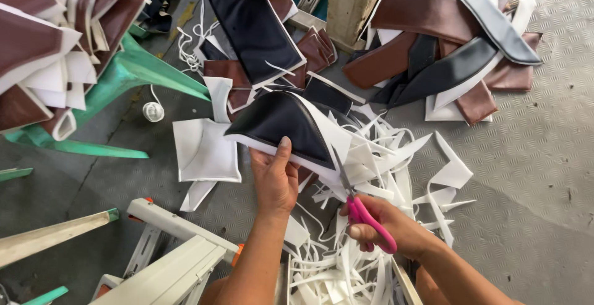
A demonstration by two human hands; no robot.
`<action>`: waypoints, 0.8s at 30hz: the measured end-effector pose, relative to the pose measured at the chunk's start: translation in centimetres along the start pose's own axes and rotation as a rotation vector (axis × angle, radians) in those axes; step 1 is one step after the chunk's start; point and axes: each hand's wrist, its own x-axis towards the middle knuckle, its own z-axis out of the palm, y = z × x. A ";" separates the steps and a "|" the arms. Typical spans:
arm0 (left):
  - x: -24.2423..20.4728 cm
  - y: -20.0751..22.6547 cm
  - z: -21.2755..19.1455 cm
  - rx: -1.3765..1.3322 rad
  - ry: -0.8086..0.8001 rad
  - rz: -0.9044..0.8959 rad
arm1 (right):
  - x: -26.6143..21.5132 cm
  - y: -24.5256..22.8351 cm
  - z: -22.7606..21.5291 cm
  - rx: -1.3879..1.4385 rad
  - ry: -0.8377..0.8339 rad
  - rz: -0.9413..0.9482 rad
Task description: The person uses pink-handled scissors to trim the edges of a dark blue leather piece, following a white paper template. The person holds the leather with the left hand and cuts with the right hand, removing excess material. Cut scraps accumulate on the floor around the workspace.
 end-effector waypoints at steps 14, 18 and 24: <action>0.2 0.3 0.0 0.104 0.082 0.186 | 1.2 -0.4 1.2 0.056 -0.038 0.024; 0.3 0.1 -0.1 0.104 0.074 0.157 | 1.4 -0.3 0.9 0.073 -0.020 0.031; 0.8 0.5 -0.1 0.048 0.056 0.044 | 1.4 0.1 0.5 0.132 -0.038 -0.005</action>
